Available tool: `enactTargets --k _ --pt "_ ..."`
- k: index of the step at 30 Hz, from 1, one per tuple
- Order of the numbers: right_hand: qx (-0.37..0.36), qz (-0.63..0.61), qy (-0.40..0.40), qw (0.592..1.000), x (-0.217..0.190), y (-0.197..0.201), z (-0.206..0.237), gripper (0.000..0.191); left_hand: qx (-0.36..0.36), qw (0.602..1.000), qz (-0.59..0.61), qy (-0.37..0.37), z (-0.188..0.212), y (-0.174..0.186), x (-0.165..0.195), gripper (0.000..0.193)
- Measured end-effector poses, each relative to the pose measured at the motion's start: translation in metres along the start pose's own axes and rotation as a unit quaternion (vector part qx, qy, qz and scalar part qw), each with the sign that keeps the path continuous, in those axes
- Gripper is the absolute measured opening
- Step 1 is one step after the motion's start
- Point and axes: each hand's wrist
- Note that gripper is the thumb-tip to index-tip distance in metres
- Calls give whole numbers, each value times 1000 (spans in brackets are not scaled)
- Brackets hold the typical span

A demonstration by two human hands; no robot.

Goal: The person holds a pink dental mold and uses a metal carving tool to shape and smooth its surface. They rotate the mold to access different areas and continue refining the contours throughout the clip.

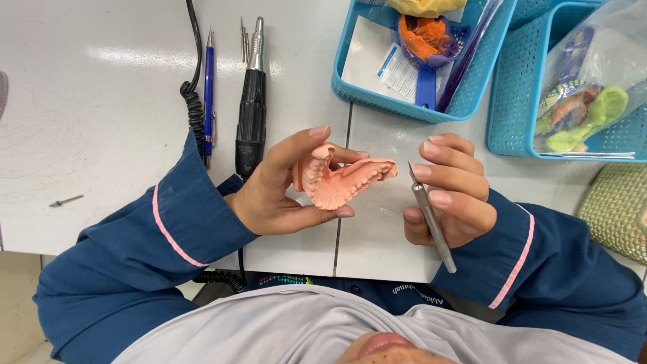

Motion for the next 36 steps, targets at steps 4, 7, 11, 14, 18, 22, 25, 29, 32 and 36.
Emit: enactTargets --k 4,7,11,14,18,22,25,29,32,36 --pt "-30 24 -11 999 -3 4 4 31 2 1000 -3 2 0 0 1 107" --pt "-44 13 -12 999 -4 8 4 32 -3 1000 -29 -7 -1 0 2 107" --pt "-35 -9 -20 999 -4 9 0 30 -13 999 -49 -6 -1 1 5 105" --pt "-32 -35 -11 999 -1 8 -3 26 -4 997 -72 -11 -2 -1 6 104" --pt "-79 -78 -56 992 -4 16 -6 26 -6 994 -110 -16 -3 0 8 101" --pt "-78 -91 -49 992 -4 16 -5 25 -13 985 -168 -38 -8 3 10 97" --pt "-108 -93 -37 989 0 17 -6 26 -10 976 -210 -56 -11 1 11 91" --pt "-134 -75 -2 988 3 15 -10 36 16 960 -275 -57 -13 -1 12 72" --pt "-155 -45 35 986 4 14 -16 40 3 954 -297 -44 -10 1 16 57" --pt "-202 4 59 978 3 19 -24 40 7 955 -289 -72 -11 3 17 52"
Point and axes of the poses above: each hand's wrist, its own z-axis away from the middle knuckle, its own y-axis out of the back of the hand, x = y × z, and after that the axes turned 10 degrees about z, right-handed
